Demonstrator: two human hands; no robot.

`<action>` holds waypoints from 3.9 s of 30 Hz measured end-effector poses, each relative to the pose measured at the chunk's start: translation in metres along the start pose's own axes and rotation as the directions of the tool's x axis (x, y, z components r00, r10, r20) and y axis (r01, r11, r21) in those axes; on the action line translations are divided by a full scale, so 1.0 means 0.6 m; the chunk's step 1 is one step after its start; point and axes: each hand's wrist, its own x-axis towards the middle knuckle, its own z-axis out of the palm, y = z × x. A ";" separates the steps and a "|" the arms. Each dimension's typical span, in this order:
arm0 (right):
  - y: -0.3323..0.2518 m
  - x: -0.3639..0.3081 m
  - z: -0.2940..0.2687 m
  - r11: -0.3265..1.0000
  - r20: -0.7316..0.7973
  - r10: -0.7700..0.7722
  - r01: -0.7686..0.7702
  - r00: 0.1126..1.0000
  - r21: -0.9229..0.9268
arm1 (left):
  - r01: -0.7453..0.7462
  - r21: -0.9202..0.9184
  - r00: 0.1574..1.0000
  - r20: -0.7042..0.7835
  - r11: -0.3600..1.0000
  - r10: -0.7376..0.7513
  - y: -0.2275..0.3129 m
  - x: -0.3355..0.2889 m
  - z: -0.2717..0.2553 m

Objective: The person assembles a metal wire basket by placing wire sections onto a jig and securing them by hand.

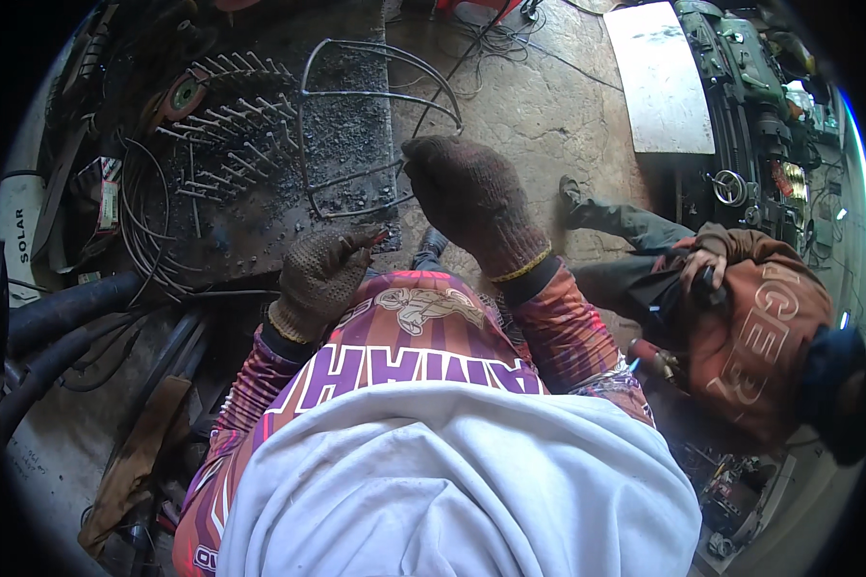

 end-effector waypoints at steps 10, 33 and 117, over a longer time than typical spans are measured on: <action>0.004 -0.014 -0.013 0.999 0.072 -0.002 0.006 0.997 -0.045 | 0.044 0.031 0.999 -0.012 0.999 -0.043 -0.003 -0.006 0.000; 0.005 -0.007 -0.011 0.997 0.092 0.000 0.007 0.996 -0.073 | 0.015 0.033 1.000 0.007 0.999 -0.015 -0.007 -0.006 0.002; -0.056 0.023 0.003 0.999 0.204 0.013 -0.002 0.979 -0.053 | 0.006 0.016 0.999 -0.033 1.000 -0.006 -0.009 -0.006 -0.003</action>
